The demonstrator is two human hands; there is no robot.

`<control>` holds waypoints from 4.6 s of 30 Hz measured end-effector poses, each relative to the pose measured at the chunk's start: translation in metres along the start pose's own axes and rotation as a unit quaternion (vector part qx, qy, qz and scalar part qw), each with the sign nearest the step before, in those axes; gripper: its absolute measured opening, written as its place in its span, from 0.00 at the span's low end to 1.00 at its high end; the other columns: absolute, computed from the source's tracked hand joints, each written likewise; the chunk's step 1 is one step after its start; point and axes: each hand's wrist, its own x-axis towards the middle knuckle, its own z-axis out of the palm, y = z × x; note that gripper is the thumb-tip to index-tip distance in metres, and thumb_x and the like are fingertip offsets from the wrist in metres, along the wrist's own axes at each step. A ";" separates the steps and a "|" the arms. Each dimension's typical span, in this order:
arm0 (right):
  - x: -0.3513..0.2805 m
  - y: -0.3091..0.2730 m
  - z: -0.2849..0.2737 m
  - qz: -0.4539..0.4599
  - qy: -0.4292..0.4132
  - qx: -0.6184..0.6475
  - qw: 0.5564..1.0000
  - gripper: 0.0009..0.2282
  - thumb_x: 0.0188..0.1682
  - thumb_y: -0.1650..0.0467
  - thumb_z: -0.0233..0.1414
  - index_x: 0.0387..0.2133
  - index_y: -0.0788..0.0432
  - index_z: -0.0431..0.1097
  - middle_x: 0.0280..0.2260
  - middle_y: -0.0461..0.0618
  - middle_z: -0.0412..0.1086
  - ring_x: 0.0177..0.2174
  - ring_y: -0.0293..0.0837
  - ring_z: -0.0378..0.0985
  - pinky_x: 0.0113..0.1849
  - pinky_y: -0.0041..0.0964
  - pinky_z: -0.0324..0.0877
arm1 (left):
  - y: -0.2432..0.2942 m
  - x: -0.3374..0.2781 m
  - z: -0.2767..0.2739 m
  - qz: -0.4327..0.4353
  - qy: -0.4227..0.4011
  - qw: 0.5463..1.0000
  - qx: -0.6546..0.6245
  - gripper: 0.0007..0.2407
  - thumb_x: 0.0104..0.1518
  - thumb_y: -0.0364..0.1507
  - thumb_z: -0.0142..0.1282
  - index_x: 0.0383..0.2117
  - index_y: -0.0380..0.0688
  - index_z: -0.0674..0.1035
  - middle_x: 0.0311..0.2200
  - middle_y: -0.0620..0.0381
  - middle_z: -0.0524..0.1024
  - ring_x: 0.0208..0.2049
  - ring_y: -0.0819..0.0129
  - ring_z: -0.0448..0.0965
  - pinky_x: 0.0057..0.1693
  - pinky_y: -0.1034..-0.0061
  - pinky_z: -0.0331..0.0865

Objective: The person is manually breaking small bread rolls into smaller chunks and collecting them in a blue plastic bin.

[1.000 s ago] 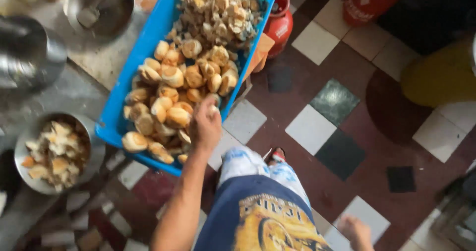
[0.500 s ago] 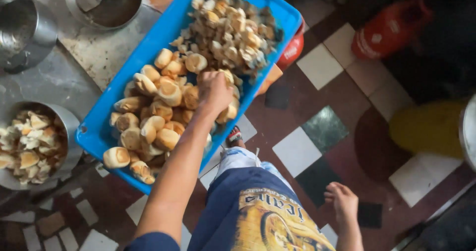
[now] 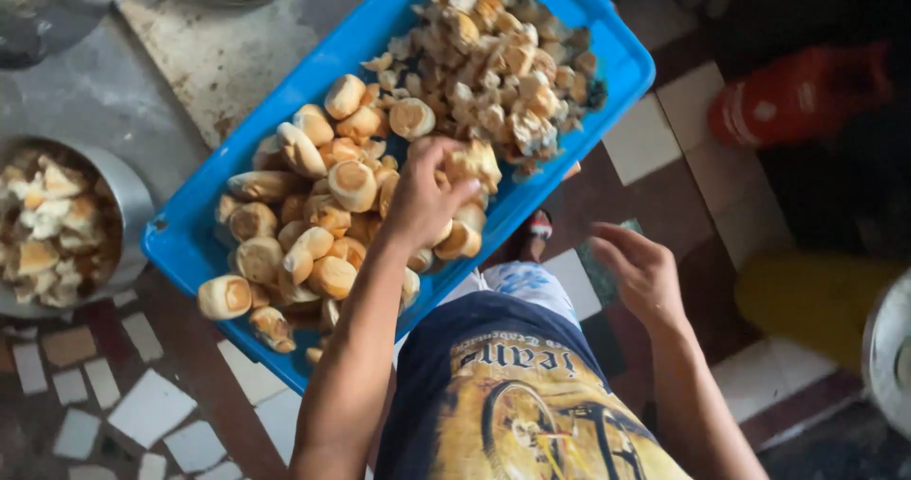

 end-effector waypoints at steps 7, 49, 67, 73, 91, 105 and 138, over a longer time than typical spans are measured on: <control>0.070 -0.111 0.029 -0.298 -0.266 0.041 0.916 0.18 0.41 0.68 0.58 0.46 0.58 0.69 0.27 0.48 0.76 0.26 0.42 0.79 0.29 0.33 0.73 | 0.035 -0.028 0.015 -0.065 0.050 0.995 -0.049 0.20 0.43 0.25 0.64 0.44 0.43 0.73 0.40 0.42 0.74 0.41 0.47 0.77 0.40 0.69 0.76; 0.099 -0.134 0.035 -0.129 -0.287 0.183 0.931 0.07 0.37 0.72 0.54 0.23 0.67 0.72 0.12 0.56 0.66 0.16 0.44 0.74 0.24 0.37 0.73 | 0.023 -0.055 0.043 0.063 0.103 0.858 -0.499 0.16 0.51 0.23 0.59 0.41 0.39 0.64 0.47 0.47 0.65 0.36 0.62 0.79 0.39 0.74 0.78; 0.196 -0.079 0.061 -0.032 -0.461 0.406 0.788 0.07 0.29 0.81 0.50 0.22 0.79 0.67 0.14 0.70 0.66 0.09 0.54 0.71 0.10 0.41 0.70 | 0.013 0.000 0.112 0.007 0.246 0.787 -0.565 0.12 0.53 0.27 0.58 0.39 0.45 0.67 0.31 0.58 0.73 0.36 0.70 0.77 0.44 0.77 0.74; 0.173 -0.130 0.034 -0.151 -0.468 0.241 0.837 0.16 0.30 0.77 0.59 0.33 0.75 0.70 0.17 0.60 0.65 0.14 0.51 0.75 0.16 0.42 0.72 | 0.021 -0.009 0.103 -0.002 0.289 0.763 -0.579 0.21 0.51 0.22 0.58 0.50 0.46 0.63 0.47 0.51 0.71 0.46 0.59 0.76 0.48 0.61 0.76; 0.171 -0.070 0.071 0.088 -0.353 0.446 0.818 0.14 0.27 0.78 0.47 0.30 0.70 0.68 0.18 0.64 0.66 0.12 0.53 0.66 0.11 0.43 0.63 | -0.011 -0.019 0.104 -0.036 0.194 0.836 -0.512 0.06 0.53 0.19 0.54 0.35 0.32 0.72 0.18 0.49 0.68 0.12 0.64 0.72 0.23 0.74 0.72; 0.151 -0.114 0.057 -0.212 -0.298 0.149 0.919 0.19 0.26 0.78 0.64 0.34 0.62 0.71 0.24 0.51 0.66 0.25 0.38 0.68 0.27 0.30 0.67 | -0.015 0.033 0.114 -0.315 0.449 0.777 -0.309 0.12 0.58 0.33 0.49 0.37 0.33 0.70 0.25 0.45 0.72 0.29 0.62 0.77 0.43 0.71 0.71; 0.173 -0.128 0.036 -0.360 -0.396 0.025 0.845 0.13 0.38 0.67 0.62 0.35 0.57 0.75 0.24 0.54 0.71 0.25 0.46 0.79 0.25 0.37 0.72 | 0.007 0.001 0.048 -0.081 0.060 0.956 -0.277 0.19 0.53 0.37 0.46 0.49 0.42 0.73 0.38 0.48 0.77 0.36 0.63 0.75 0.45 0.67 0.74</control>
